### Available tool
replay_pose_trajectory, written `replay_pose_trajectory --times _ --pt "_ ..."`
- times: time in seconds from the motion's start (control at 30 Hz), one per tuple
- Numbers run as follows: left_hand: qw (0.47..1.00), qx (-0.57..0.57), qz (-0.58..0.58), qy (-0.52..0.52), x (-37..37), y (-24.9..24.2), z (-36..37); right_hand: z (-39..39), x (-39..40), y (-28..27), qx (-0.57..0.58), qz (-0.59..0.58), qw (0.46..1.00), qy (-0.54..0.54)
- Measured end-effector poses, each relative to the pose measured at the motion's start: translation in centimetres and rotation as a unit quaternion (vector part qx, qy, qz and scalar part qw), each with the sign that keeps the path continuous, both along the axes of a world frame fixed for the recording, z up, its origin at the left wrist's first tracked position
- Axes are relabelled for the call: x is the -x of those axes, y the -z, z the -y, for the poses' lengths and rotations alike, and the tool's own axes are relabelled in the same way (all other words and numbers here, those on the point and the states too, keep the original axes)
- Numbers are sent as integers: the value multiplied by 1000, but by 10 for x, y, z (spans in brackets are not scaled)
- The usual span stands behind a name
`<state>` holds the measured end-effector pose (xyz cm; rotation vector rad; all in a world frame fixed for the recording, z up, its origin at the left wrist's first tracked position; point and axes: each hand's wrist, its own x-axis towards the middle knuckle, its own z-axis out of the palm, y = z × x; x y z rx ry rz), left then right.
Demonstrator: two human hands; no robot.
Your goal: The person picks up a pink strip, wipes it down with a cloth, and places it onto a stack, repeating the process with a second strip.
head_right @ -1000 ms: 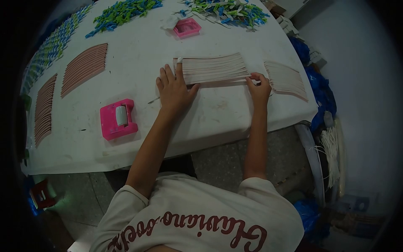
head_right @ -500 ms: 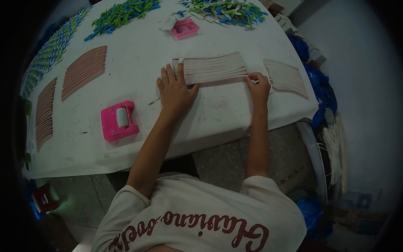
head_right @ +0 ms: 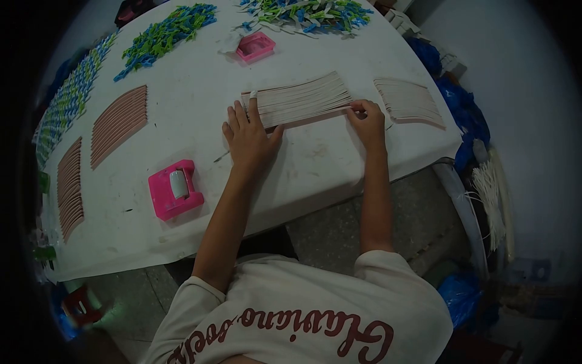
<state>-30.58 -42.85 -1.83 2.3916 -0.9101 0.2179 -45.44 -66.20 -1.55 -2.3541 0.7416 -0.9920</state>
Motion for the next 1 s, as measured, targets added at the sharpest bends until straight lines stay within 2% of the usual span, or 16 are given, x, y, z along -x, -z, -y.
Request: replay_pose_trajectory --times 0.1,0.17,0.23,0.27,0.33,0.37,0.4,0.43,0.47,0.53,0.57,0.63,0.77,0.83,1.0 --pt "1000 26 -8 10 0 -4 -1 -1 -1 -2 -23 -24 999 3" --pt "999 45 -9 18 -2 -6 1 -5 -4 -6 109 -17 994 10" --pt "970 229 -71 36 -7 -9 4 -20 -7 -9 144 -6 990 -8" --pt "970 229 -69 34 -10 -11 4 -35 -13 -15 179 6 983 -31" --pt "896 407 -180 -6 -15 -13 3 -79 -27 -22 223 -9 966 -133" --pt "897 402 -181 -6 -18 -15 0 -100 -33 -27 218 -22 960 -177" --pt "855 455 -247 -27 -21 -17 -4 -118 -39 -29 210 -35 952 -220" --pt "805 504 -311 -47 -23 -20 -7 -129 -46 -27 205 -36 954 -215" --pt "806 500 -313 -43 -22 -29 -9 -138 -53 -26 209 -42 950 -227" --pt "689 493 -524 -90 -16 -41 -19 -142 -56 -23 209 -53 945 -245" --pt "689 493 -522 -96 -13 -36 -22 -139 -61 -21 220 -58 943 -241" --pt "757 490 -431 -27 -10 -24 -27 -139 -67 -17 231 -56 941 -242" --pt "736 481 -474 -54 -12 -23 -36 -137 -68 -9 255 -47 940 -221" --pt "767 485 -419 -34 -12 -19 -36 -138 -67 -7 256 -42 941 -218" --pt "757 495 -426 -29 -13 -19 -37 -138 -68 -7 241 -30 945 -219"
